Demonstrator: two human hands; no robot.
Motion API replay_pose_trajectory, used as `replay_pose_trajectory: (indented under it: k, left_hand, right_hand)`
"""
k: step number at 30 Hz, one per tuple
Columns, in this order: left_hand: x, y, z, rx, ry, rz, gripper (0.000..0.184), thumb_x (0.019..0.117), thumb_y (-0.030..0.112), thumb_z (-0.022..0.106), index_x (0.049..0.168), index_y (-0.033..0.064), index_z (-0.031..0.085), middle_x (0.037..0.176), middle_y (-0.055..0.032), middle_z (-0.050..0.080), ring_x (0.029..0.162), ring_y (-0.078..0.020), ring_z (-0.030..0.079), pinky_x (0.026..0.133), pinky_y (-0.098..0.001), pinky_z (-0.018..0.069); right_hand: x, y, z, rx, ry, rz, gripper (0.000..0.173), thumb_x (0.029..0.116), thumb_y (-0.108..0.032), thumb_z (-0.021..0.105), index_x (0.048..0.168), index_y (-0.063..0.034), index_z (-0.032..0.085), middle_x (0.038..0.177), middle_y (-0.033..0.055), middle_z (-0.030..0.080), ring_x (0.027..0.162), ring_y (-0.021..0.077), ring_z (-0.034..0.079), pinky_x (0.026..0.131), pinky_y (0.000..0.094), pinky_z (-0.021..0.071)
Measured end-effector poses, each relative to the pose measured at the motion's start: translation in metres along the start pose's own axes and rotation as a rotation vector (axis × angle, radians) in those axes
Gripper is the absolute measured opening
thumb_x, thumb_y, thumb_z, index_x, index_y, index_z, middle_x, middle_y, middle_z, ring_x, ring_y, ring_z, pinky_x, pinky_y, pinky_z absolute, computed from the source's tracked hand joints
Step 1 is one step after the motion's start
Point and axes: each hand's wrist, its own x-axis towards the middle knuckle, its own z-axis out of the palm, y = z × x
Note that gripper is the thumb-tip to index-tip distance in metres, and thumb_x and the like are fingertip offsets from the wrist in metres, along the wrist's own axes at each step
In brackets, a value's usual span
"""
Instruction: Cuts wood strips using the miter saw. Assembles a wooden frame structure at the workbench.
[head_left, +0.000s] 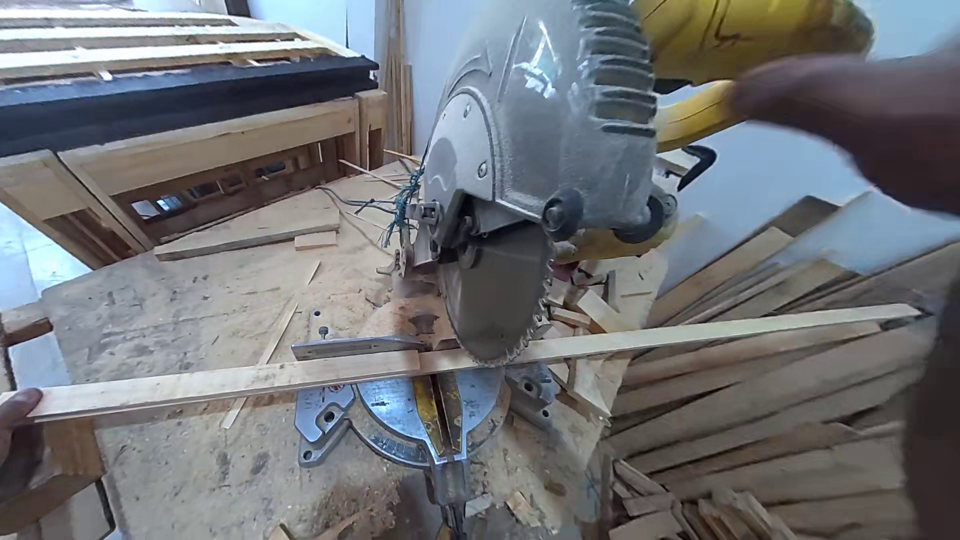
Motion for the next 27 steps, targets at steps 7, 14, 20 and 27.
replay_pose_trajectory:
  k: [7,14,20,27]
  left_hand:
    - [0.010,-0.007,-0.001,0.026,0.015,-0.055,0.024,0.1075,0.022,0.054,0.102,-0.0014,0.058,0.072,0.0005,0.048,0.054,-0.0022,0.044,0.053,-0.0171,0.0411]
    - [0.094,-0.082,-0.008,-0.073,-0.099,-0.004,0.035,0.1071,0.039,0.052,0.100,0.0052,0.058,0.069,0.0021,0.050,0.051,-0.0022,0.044,0.047,-0.0199,0.0395]
    - [0.119,-0.103,-0.002,0.011,-0.005,-0.028,0.071,0.0947,0.053,0.068,0.131,-0.0062,0.055,0.120,-0.0299,0.061,0.107,-0.0398,0.060,0.092,-0.0642,0.0469]
    - [0.121,-0.104,-0.002,0.054,0.020,0.032,0.072,0.0928,0.052,0.071,0.126,-0.0103,0.057,0.121,-0.0330,0.060,0.112,-0.0438,0.058,0.095,-0.0677,0.0435]
  right_hand:
    - [0.015,-0.080,-0.021,-0.301,-0.688,-0.183,0.042,0.0818,-0.061,0.075,0.075,-0.0236,0.060,0.056,-0.0022,0.051,0.049,0.0149,0.053,0.042,0.0439,0.0415]
    - [-0.131,-0.066,0.023,-0.310,-0.377,-0.336,0.028,0.0713,-0.048,0.070,0.081,-0.0213,0.066,0.064,-0.0026,0.059,0.053,0.0207,0.062,0.040,0.0462,0.0458]
    - [-0.169,-0.064,0.041,-0.314,-0.303,-0.400,0.027,0.0785,-0.040,0.069,0.078,-0.0134,0.063,0.066,0.0040,0.060,0.055,0.0245,0.063,0.042,0.0452,0.0475]
    - [-0.178,-0.060,0.049,-0.313,-0.262,-0.456,0.026,0.0800,-0.038,0.068,0.082,-0.0120,0.063,0.068,0.0053,0.062,0.056,0.0230,0.064,0.043,0.0417,0.0490]
